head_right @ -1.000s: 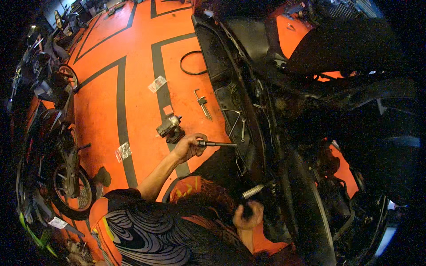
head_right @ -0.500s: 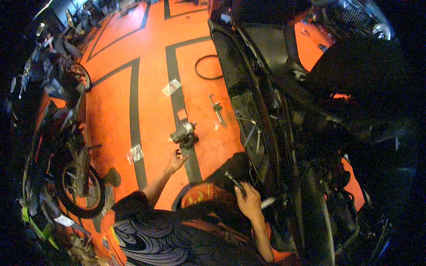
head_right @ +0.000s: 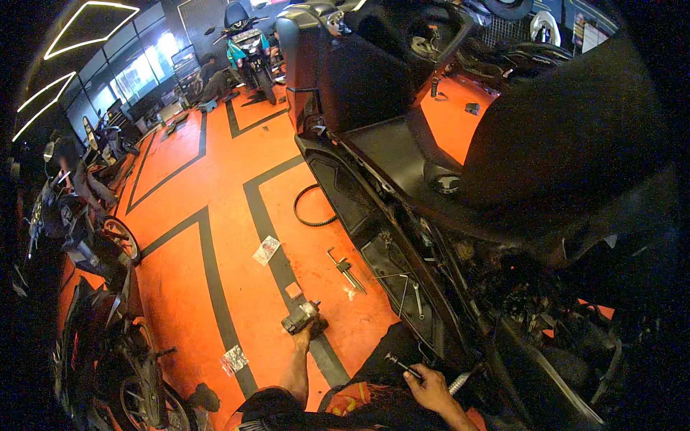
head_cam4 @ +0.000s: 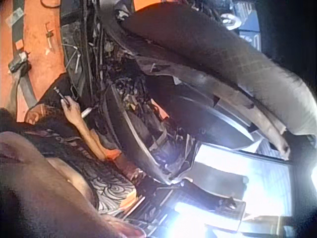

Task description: The person works on a motorcycle using an impact driver to loosen components, then uses a socket wrench and a long metal rod to manipulate parts within the engine compartment.

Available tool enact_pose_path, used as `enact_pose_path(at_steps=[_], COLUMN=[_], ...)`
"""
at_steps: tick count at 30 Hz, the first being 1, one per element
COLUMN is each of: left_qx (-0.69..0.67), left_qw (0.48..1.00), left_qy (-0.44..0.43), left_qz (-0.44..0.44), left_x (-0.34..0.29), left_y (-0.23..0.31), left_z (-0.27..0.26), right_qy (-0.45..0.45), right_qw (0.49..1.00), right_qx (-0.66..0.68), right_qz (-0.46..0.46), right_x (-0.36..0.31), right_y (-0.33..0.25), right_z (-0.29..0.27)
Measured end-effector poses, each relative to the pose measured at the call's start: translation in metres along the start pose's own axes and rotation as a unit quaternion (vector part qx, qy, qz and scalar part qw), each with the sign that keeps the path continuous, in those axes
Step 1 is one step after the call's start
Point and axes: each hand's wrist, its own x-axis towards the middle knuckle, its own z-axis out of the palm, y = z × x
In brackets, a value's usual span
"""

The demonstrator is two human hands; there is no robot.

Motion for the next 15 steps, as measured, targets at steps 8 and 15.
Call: enact_pose_path(at_steps=[8, 15], left_qx=[0.094, -0.101], left_qw=[0.993, 0.978], left_qy=[-0.066, -0.183], left_qz=[-0.027, 0.004], left_x=[-0.048, -0.082], left_y=[0.049, 0.083], left_z=[-0.027, -0.051], right_qy=[-0.026, -0.028], right_qw=[1.000, 0.996], right_qx=[0.007, 0.022], right_qz=[0.013, -0.077], right_x=[0.018, 0.045], right_y=[-0.014, -0.003], right_z=[0.002, 0.009])
